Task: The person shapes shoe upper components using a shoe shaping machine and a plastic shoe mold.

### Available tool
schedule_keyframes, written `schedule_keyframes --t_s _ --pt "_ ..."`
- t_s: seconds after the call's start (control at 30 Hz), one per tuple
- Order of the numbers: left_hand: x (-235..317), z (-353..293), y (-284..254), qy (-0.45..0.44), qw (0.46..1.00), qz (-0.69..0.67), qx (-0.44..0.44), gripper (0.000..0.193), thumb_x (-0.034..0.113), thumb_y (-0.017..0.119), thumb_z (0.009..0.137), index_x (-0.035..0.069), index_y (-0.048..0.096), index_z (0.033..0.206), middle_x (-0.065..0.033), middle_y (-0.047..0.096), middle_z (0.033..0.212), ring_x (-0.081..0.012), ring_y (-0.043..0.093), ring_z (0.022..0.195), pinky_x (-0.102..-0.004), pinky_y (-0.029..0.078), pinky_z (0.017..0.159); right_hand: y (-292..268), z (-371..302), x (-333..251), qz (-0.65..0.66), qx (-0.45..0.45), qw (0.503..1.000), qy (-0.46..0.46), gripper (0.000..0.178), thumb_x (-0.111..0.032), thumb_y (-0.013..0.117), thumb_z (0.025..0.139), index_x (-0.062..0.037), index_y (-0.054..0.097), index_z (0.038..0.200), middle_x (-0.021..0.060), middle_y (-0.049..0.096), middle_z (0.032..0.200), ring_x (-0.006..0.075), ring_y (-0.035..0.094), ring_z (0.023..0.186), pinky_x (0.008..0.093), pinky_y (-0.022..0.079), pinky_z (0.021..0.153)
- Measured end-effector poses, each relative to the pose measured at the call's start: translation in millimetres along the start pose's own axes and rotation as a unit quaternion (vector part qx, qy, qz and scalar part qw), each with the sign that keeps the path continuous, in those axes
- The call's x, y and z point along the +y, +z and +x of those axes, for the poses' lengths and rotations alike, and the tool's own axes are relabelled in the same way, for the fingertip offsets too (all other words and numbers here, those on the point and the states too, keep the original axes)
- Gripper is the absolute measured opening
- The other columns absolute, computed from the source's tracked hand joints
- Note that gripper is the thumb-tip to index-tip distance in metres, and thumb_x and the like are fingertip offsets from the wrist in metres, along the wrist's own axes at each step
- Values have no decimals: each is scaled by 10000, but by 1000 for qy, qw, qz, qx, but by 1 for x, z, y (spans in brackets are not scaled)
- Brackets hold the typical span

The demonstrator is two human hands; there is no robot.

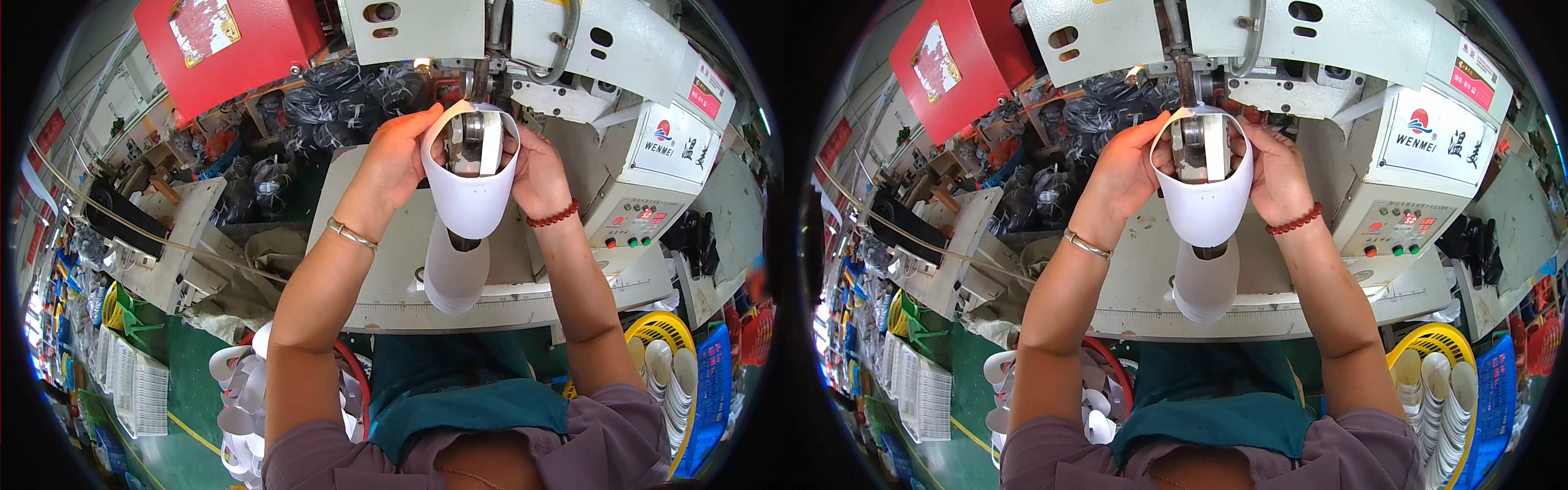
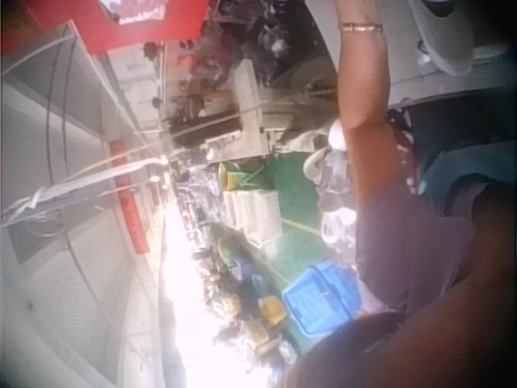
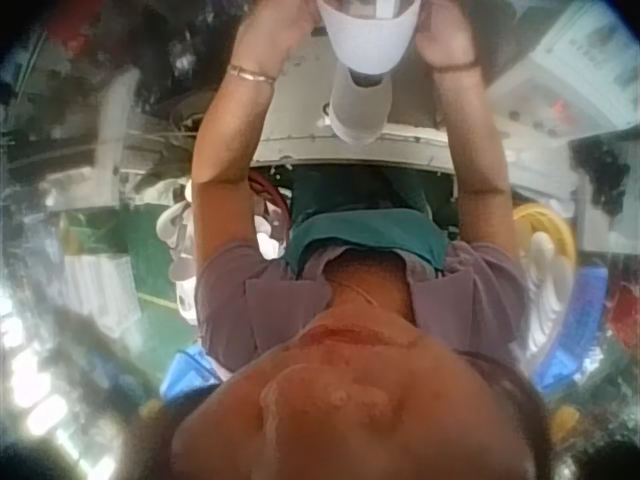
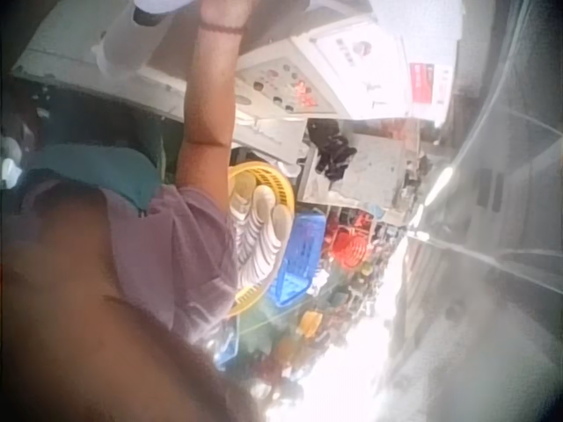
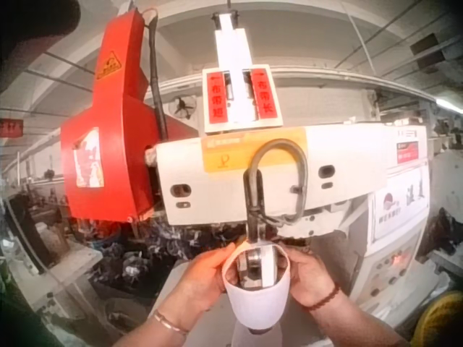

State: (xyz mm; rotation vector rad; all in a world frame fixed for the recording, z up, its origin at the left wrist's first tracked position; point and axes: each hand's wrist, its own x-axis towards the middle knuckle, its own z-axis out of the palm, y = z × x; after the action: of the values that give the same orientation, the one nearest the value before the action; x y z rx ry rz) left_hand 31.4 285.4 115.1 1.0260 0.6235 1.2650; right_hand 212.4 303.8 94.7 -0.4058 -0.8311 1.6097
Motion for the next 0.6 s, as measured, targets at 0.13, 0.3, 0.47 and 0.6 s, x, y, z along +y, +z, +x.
schedule_keyframes --t_s 0.13,0.3,0.47,0.6 --pt "-2 -4 1 -6 1000 -7 20 278 256 426 947 42 596 999 -13 635 860 -98 604 774 -258 489 706 -10 5 7 -56 12 998 -7 224 -155 440 926 -5 591 997 89 646 924 157 625 823 288 511 703" --pt "-7 -12 -14 -38 994 -74 -65 284 188 481 892 35 561 1117 -47 631 1013 -119 607 867 -272 482 783 -14 6 19 -114 23 993 -15 202 -134 475 911 3 622 930 49 637 804 102 580 654 234 468 600" --pt "-21 -32 -22 -13 996 -13 -88 472 164 531 860 12 408 1289 -67 602 1077 -124 606 880 -269 483 785 -26 -3 41 -223 50 971 -69 263 -146 434 916 54 603 944 60 633 803 87 570 659 230 458 599" --pt "-33 -44 -23 -25 997 -3 -70 552 131 601 835 23 357 1318 -80 588 1043 -154 586 882 -336 505 770 -38 -13 50 -233 52 970 -53 272 -144 416 919 58 597 941 63 628 806 87 562 691 227 453 624"
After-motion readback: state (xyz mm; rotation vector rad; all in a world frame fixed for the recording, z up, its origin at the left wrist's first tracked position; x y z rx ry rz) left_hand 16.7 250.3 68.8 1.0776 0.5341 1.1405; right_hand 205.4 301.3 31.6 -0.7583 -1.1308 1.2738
